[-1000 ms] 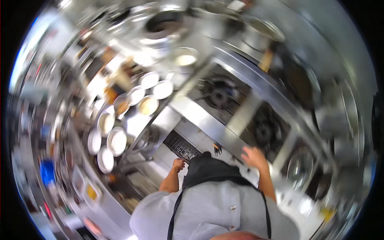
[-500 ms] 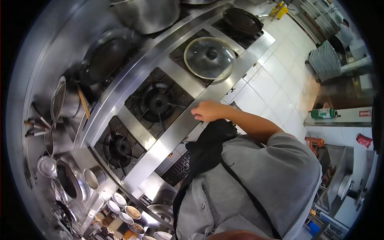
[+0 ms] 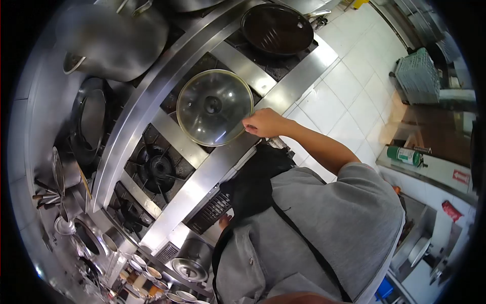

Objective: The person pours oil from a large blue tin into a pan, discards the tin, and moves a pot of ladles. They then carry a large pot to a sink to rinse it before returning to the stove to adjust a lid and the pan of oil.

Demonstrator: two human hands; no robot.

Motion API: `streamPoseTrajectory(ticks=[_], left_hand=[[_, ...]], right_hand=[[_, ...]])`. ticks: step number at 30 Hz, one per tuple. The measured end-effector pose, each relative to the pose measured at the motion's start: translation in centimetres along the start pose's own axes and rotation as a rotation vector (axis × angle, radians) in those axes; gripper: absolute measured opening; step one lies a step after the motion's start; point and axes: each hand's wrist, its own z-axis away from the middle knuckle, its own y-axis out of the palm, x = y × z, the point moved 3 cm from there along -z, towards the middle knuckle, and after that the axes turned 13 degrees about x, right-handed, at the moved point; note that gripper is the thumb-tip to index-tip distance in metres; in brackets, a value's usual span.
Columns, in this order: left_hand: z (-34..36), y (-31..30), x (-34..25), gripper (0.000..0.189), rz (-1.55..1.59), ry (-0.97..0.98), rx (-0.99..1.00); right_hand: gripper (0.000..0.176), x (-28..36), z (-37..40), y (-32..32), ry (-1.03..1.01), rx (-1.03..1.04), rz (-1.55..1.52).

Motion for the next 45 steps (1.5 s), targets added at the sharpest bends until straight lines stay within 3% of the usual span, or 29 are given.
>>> streamPoseTrajectory(ticks=[4, 5, 8, 9, 12, 16, 24, 28, 31, 34, 36, 38, 41, 43, 45], left_hand=[[1.7, 5.9, 1.2, 0.031, 0.173, -0.079, -0.087], [2.8, 7.5, 0.8, 0.031, 0.233, -0.102, -0.093], [3.8, 9.7, 2.6, 0.032, 0.027, -0.124, -0.137], [3.5, 10.2, 3.7, 0.029, 0.201, -0.136, -0.09], [8.1, 14.7, -1.8, 0.026, 0.132, -0.216, -0.161], [11.8, 20.6, -2.1, 0.023, 0.293, -0.056, -0.347], [17.2, 33.4, 5.5, 0.023, 0.496, 0.038, -0.333], [17.8, 37.3, 4.6, 0.019, 0.463, 0.07, -0.396], [16.5, 38.0, 0.1, 0.015, 0.375, 0.221, -0.472], [15.0, 39.2, -9.8, 0.016, 0.268, 0.387, -0.524], [13.9, 41.0, -18.4, 0.013, 0.141, 0.711, -0.433], [12.2, 43.7, -26.5, 0.014, 0.271, 0.705, -0.388], [10.3, 49.5, -37.8, 0.019, 0.018, 0.788, -0.315], [6.9, 52.2, -42.4, 0.02, -0.098, 0.794, -0.217], [4.1, 54.5, -45.6, 0.022, -0.224, 0.745, -0.193]], right_hand=[[0.009, -3.8, 0.4, -3.2, -0.007, 0.054, 0.007], [0.011, -4.8, 0.7, -3.8, -0.09, 0.007, 0.013], [0.012, -7.5, 1.8, -5.2, -0.031, 0.019, 0.023], [0.012, -8.3, 2.4, -5.5, -0.013, 0.038, 0.008], [0.011, -10.6, 4.9, -5.8, -0.03, 0.048, 0.081], [0.01, -13.1, 7.8, -6.5, -0.083, 0.122, 0.117], [0.008, -16.8, 10.6, -12.1, -0.107, 0.2, 0.206], [0.011, -18.8, 10.7, -15.5, -0.11, 0.123, 0.222], [0.011, -22.7, 10.0, -18.2, -0.081, 0.03, 0.174], [0.011, -26.3, 9.4, -22.5, -0.102, -0.021, 0.142], [0.014, -29.5, 9.4, -25.4, -0.072, -0.073, 0.178], [0.019, -33.3, 8.8, -28.1, -0.057, -0.122, 0.22], [0.029, -38.5, 7.9, -30.7, -0.106, -0.168, 0.434], [0.034, -41.5, 6.6, -30.9, 0.007, -0.031, 0.497], [0.035, -42.5, 5.6, -31.5, -0.022, 0.001, 0.464]])
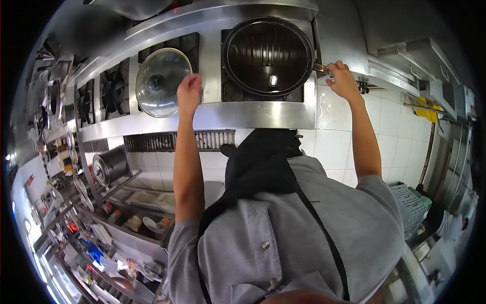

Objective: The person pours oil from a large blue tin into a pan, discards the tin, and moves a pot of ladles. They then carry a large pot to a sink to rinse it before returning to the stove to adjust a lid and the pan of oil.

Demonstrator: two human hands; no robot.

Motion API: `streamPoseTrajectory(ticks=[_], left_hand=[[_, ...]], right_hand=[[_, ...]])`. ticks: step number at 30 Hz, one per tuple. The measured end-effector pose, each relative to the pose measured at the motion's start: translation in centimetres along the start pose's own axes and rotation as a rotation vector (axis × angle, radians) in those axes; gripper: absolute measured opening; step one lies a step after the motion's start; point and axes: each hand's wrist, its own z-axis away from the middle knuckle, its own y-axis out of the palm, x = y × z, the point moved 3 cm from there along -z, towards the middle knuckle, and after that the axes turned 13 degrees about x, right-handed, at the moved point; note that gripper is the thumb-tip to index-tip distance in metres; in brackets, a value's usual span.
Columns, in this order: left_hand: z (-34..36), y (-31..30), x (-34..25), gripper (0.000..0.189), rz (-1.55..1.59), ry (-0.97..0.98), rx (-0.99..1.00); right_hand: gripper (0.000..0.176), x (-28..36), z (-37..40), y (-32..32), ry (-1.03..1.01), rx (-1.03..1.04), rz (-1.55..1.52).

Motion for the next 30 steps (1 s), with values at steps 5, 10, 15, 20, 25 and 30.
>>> streamPoseTrajectory(ticks=[5, 10, 15, 20, 25, 30], left_hand=[[-5.5, 4.8, -3.2, 0.021, -0.302, 0.006, 0.0], [-6.9, 6.0, -3.6, 0.019, -0.405, -0.017, -0.06], [-7.5, 6.6, -3.2, 0.021, -0.368, -0.099, -0.1], [-7.9, 7.0, -2.7, 0.019, -0.414, -0.137, -0.133], [-7.7, 7.0, -2.6, 0.015, -0.424, -0.104, -0.129], [-7.4, 7.2, -1.9, 0.012, -0.376, -0.026, -0.116]], right_hand=[[0.033, -1.9, -2.6, 0.4, -0.032, 0.127, -0.135], [0.028, -1.7, -4.0, 0.5, 0.072, 0.383, -0.13], [0.031, -1.9, -5.2, 2.0, 0.079, 0.439, -0.07], [0.026, -1.1, -5.0, 1.8, 0.162, 0.414, -0.039], [0.024, -1.0, -4.4, 1.8, 0.153, 0.291, 0.002], [0.022, -0.8, -4.3, 2.1, 0.163, 0.221, 0.017]])
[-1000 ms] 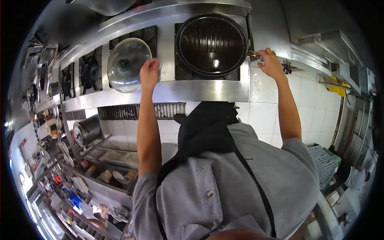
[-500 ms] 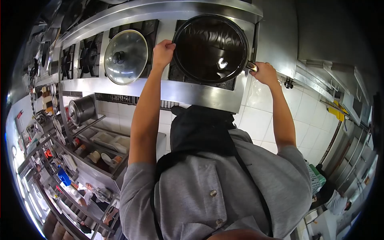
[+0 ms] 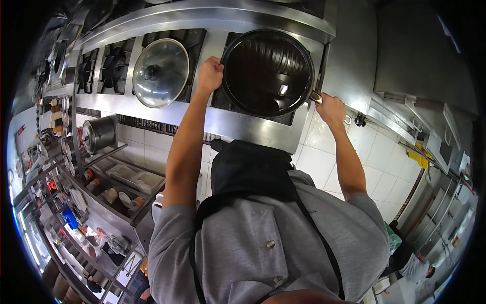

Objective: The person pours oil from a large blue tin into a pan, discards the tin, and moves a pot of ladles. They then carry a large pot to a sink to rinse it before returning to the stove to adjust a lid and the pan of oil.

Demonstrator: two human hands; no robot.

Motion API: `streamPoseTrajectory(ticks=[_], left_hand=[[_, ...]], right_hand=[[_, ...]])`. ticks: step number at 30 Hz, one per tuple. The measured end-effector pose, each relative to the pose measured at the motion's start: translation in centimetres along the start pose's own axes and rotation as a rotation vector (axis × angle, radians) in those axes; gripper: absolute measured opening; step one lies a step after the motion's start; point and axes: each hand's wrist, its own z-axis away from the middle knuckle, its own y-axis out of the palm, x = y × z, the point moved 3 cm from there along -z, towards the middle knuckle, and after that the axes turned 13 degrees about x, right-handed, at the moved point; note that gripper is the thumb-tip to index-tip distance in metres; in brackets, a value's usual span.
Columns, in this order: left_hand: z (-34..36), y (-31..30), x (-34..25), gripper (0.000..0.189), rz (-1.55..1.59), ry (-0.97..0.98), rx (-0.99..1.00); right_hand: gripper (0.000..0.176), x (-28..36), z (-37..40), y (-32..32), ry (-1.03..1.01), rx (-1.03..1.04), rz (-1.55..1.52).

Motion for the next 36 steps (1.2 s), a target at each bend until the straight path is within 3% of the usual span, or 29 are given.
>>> streamPoseTrajectory(ticks=[9, 17, 21, 22, 23, 29, 36], left_hand=[[1.5, -0.8, -0.2, 0.012, 0.008, -0.052, 0.039], [5.5, -2.0, 1.1, 0.01, 0.094, -0.03, -0.058], [8.4, -2.9, 2.7, 0.011, -0.015, -0.063, -0.131], [9.1, -3.1, 3.4, 0.012, 0.058, -0.161, -0.089], [10.4, -3.4, 3.4, 0.015, 0.232, -0.158, -0.126], [17.4, -6.1, 2.3, 0.011, 0.058, -0.203, -0.327], [26.2, -8.1, 4.9, 0.011, 0.187, -0.402, -0.452]], right_hand=[[0.02, 0.7, 0.9, -1.3, 0.045, 0.005, 0.05], [0.022, 2.6, 2.4, -2.5, -0.002, 0.01, 0.126], [0.02, 3.5, 2.9, -1.7, -0.129, -0.08, 0.142], [0.019, 4.0, 2.9, -1.7, -0.141, -0.108, 0.144], [0.017, 5.0, 3.2, -2.2, -0.172, -0.103, 0.18], [0.018, 8.2, 3.7, -3.3, -0.334, -0.104, 0.286], [0.021, 14.4, 5.5, -3.1, -0.477, -0.087, 0.333]])
